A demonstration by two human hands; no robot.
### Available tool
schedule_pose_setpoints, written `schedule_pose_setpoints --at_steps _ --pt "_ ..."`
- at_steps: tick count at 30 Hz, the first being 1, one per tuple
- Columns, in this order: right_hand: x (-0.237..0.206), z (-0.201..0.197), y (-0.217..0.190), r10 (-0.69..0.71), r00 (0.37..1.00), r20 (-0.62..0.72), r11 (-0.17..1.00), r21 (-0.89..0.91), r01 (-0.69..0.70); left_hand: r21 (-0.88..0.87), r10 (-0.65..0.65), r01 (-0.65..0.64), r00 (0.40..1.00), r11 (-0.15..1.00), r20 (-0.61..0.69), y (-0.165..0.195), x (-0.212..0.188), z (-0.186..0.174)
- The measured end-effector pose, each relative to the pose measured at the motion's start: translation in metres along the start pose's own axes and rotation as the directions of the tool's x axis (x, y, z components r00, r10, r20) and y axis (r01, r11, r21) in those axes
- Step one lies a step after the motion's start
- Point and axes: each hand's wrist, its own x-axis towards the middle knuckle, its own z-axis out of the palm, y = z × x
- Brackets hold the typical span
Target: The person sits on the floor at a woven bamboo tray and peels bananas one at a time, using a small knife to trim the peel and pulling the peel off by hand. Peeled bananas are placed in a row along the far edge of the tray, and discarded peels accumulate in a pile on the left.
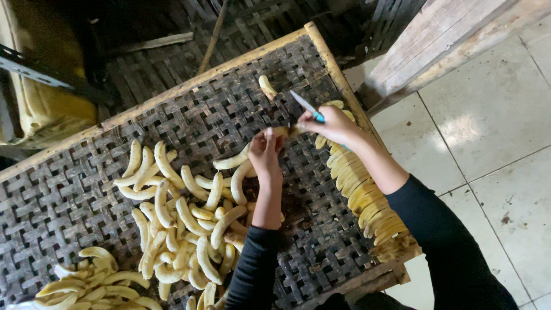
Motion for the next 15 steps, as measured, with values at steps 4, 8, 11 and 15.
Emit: schedule_pose_setpoints --at_steps 4,8,11,15 --pt "0.016 -0.040 0.008 -0.042 0.973 -0.226 0.982 -0.189 -0.001 0.266 -0.060 -0.013 0.963 0.964 0.264 0.006 0.028 0.021" --pt "0.024 -0.041 0.009 -0.209 0.898 -0.387 0.945 -0.317 0.084 0.583 0.040 -0.166 0.974 0.795 0.222 0.005 0.032 0.046" --pt "0.025 -0.032 0.007 -0.063 0.888 -0.455 0.903 -0.405 -0.143 0.616 0.106 -0.213 0.973 0.759 0.205 0.002 0.028 0.052" --pt "0.022 -0.031 0.009 -0.063 0.852 -0.519 0.860 -0.461 -0.217 0.647 0.157 -0.291 0.953 0.705 0.257 -0.003 0.024 0.052"
